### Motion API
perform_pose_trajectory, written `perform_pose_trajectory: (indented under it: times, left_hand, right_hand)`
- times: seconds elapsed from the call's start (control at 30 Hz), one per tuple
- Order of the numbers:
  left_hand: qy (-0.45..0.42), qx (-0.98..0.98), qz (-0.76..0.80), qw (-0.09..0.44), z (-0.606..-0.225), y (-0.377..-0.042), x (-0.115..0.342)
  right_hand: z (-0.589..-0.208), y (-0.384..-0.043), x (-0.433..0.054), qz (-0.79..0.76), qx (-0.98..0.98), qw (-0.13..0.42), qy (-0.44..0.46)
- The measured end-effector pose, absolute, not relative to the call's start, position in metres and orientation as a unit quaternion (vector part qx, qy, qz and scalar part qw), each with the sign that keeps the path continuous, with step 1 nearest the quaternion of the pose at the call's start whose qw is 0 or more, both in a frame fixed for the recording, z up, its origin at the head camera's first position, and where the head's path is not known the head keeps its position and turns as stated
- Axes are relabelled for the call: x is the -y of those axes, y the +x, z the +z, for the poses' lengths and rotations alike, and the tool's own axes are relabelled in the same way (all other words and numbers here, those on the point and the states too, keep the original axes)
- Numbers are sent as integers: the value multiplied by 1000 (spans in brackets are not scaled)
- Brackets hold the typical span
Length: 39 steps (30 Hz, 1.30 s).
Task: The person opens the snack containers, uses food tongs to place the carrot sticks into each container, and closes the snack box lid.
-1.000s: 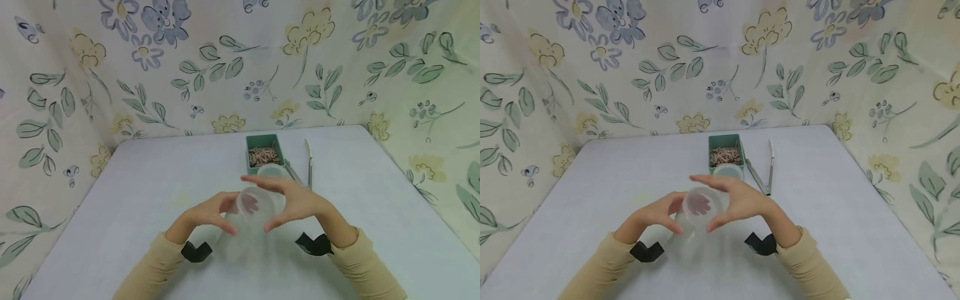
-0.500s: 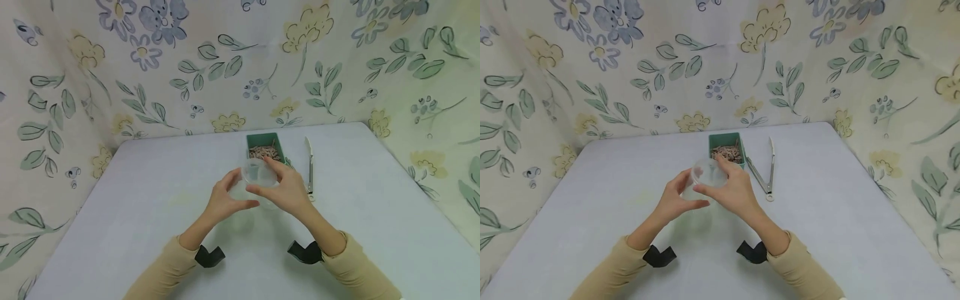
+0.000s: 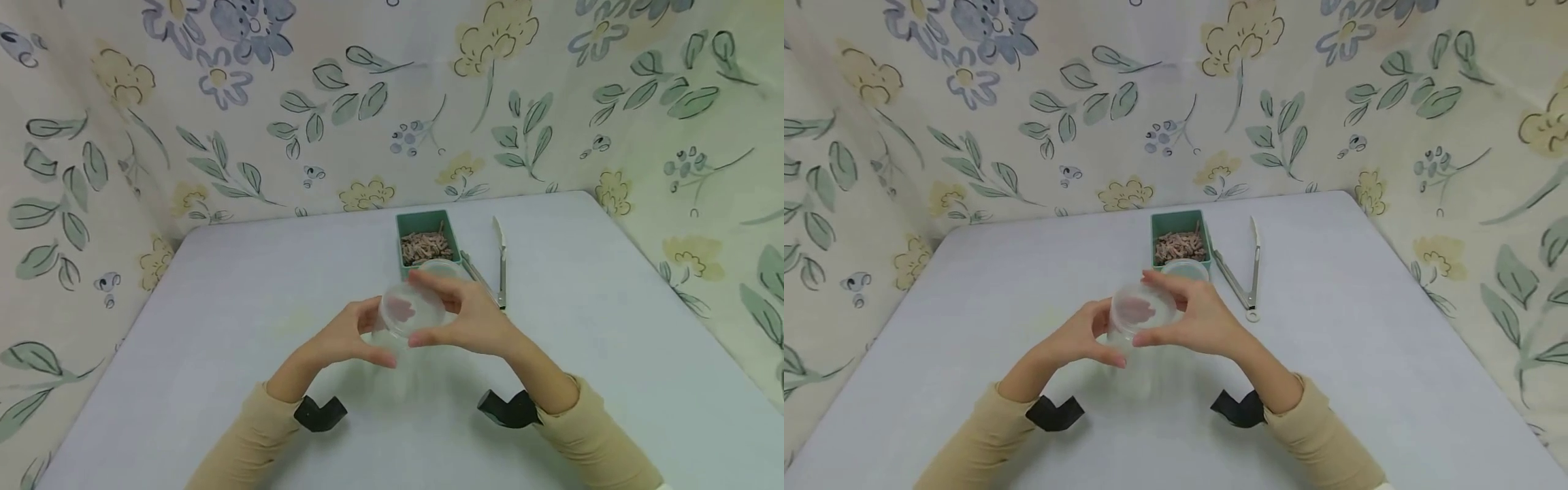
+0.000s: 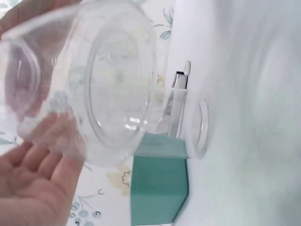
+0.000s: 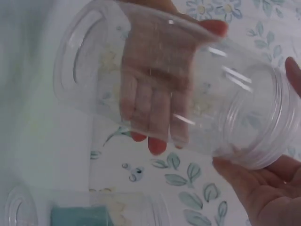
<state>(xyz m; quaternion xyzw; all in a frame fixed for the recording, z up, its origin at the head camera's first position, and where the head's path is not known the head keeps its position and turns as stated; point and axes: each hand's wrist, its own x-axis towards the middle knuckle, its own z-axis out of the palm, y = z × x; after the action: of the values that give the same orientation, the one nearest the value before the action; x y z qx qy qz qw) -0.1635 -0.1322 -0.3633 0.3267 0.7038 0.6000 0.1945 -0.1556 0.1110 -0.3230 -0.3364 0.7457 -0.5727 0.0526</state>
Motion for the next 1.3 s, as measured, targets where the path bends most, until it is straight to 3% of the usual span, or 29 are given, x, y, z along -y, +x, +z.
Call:
perform_pose_trajectory:
  times: [0.13,0.23,0.43,0.57,0.7,1.03,1.3]
  left_hand:
    - [423,-640,592,248,-368,-168,139]
    - [452,-622,597,228,-371,-172,145]
    - [286,-702,641,119,-374,-183,157]
    - [154,-742,646,90,-383,-198,155]
    - [93,-742,657,92,-395,-216,148]
    - [94,-729,669,109,-410,-224,140]
    - [97,-739,657,115,-411,-224,142]
  right_hand:
    - [-322,-159,-119,-626,-655,63,-419]
    - [-323,-160,-122,-652,-611,33,-447]
    - [-329,-154,-118,-635,-669,-23,-385]
    - [-336,-149,-109,-572,-752,17,-327]
    - [-347,-148,-93,-465,-825,63,-314]
    - [-384,-142,-47,-322,-863,154,-357]
    - [-391,-139,-22,-229,-892,145,-362]
